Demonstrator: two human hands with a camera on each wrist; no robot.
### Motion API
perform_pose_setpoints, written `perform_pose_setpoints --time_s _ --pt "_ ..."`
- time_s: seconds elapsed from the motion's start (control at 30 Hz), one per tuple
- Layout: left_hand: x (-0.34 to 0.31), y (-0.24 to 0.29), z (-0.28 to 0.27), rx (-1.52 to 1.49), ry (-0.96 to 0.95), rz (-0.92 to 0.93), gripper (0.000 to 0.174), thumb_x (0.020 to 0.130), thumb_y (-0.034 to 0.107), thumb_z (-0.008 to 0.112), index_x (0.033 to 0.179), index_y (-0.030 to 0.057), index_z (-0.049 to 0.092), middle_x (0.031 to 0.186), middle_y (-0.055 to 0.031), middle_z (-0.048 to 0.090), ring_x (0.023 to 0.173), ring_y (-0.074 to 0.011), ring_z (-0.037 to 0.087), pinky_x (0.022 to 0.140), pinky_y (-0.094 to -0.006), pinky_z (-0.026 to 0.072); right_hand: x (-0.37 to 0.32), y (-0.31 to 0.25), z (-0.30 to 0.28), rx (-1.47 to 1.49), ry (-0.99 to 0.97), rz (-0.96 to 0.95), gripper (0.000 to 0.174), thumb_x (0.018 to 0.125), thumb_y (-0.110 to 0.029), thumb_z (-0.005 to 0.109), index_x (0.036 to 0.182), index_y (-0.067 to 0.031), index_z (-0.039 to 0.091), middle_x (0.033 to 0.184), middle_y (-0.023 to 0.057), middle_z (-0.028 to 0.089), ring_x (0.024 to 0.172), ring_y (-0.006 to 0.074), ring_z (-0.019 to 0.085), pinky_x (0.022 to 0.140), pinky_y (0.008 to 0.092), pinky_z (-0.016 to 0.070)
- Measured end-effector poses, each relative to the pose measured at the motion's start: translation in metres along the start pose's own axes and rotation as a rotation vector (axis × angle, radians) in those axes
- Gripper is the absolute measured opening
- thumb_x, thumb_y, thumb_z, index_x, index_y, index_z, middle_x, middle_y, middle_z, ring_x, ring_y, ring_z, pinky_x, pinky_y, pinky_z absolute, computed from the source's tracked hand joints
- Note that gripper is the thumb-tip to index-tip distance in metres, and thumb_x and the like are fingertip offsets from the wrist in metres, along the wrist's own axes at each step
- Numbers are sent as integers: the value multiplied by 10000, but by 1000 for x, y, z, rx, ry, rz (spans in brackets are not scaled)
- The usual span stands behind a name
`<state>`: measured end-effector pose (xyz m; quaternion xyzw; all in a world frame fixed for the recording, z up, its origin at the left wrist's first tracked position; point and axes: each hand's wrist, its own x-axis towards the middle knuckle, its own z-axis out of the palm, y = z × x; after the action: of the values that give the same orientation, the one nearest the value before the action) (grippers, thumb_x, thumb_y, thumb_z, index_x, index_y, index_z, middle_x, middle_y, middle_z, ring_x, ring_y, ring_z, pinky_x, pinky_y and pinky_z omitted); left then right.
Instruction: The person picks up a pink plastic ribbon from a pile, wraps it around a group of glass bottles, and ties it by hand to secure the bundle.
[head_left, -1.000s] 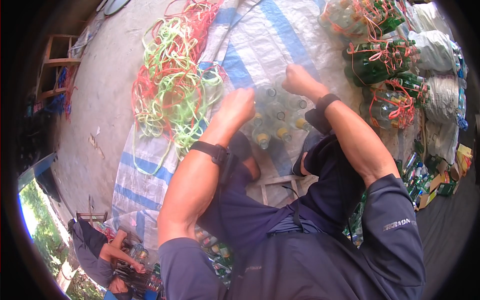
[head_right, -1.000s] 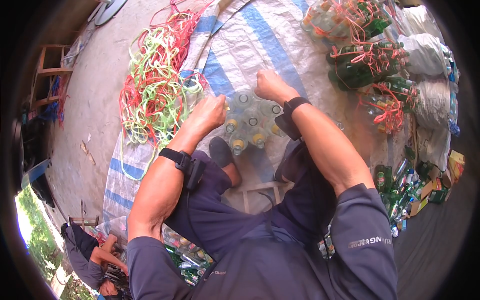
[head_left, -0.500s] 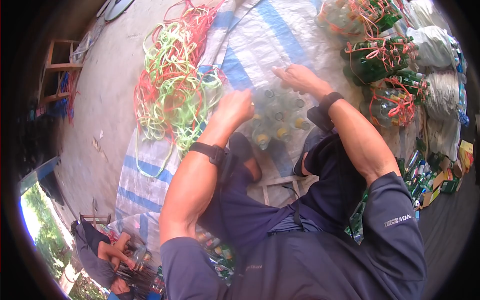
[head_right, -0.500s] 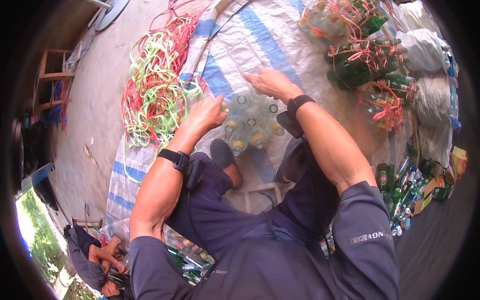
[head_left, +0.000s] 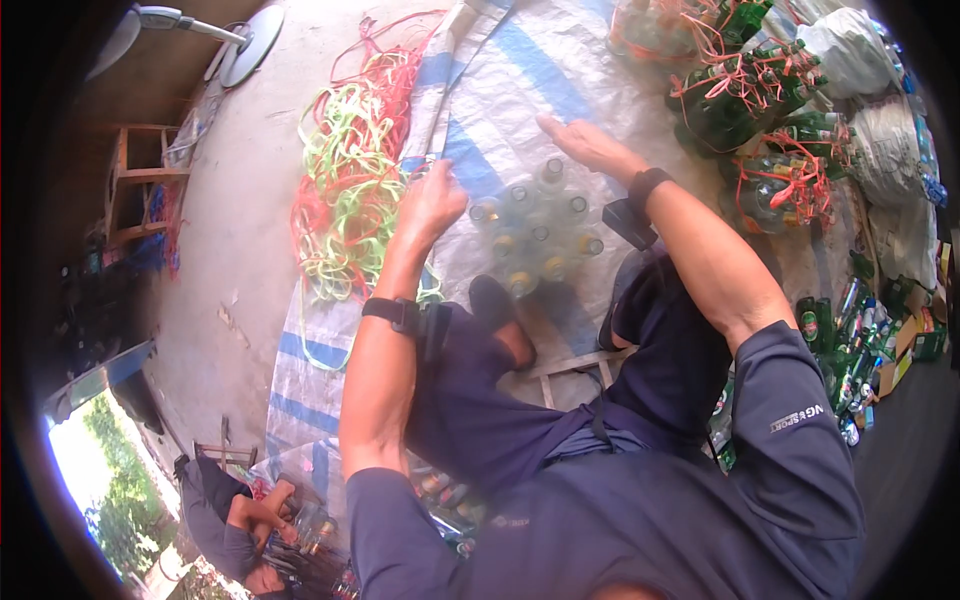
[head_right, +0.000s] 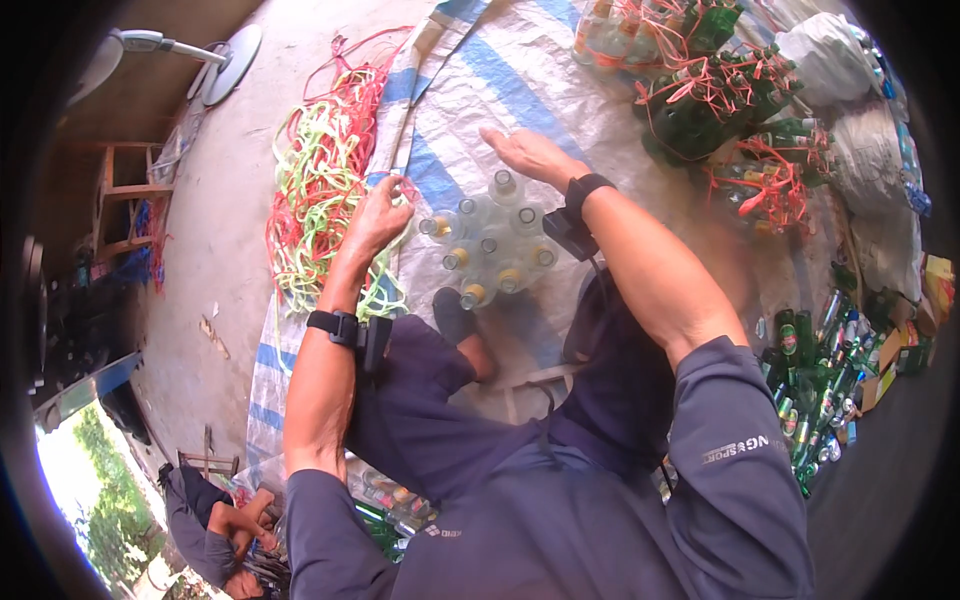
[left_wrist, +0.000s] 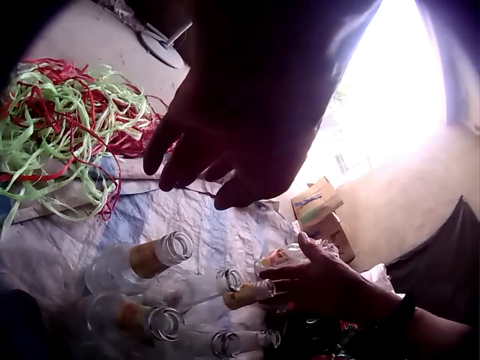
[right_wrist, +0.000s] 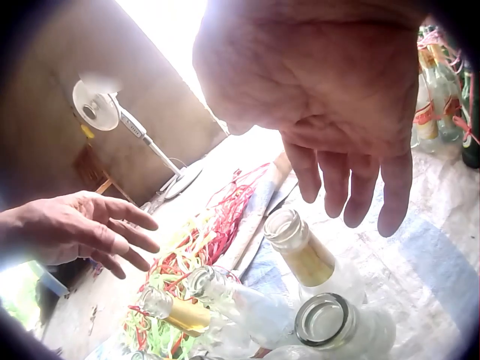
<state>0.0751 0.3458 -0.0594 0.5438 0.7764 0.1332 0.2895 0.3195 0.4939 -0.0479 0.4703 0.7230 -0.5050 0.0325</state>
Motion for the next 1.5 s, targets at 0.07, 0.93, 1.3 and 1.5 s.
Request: perform_pose_setpoints --time_s 0.07,0.93,1.3,1.5 --pt "-2 7 -2 -181 144 -8 522 766 241 581 1215 -25 590 1066 -241 665 1007 -373 643 882 -423 495 -11 -2 -4 61 -44 10 892 900 -711 351 1112 116 606 1097 320 615 1107 362 589 930 438 454" --pt "-205 -53 -156 -888 546 -31 243 947 195 603 1101 10 638 1074 -78 669 986 -152 630 810 -293 512 -39 29 -34 184 127 -31 929 834 -793 399 1210 37 584 1068 122 598 975 219 563 753 371 491" --pt "-281 -244 142 -507 127 -661 289 780 277 657 884 10 690 784 -145 682 727 -240 662 636 -360 508 -45 3 -40 107 167 -14 839 912 -685 411 1232 71 585 1226 183 612 1106 274 590 892 377 477" --pt "-269 -209 166 -366 213 -698 309 761 246 647 895 -32 668 880 -248 665 862 -406 637 772 -467 496 -47 0 -39 83 122 1 884 911 -692 396 1291 97 520 1305 221 564 1165 305 573 936 414 473"
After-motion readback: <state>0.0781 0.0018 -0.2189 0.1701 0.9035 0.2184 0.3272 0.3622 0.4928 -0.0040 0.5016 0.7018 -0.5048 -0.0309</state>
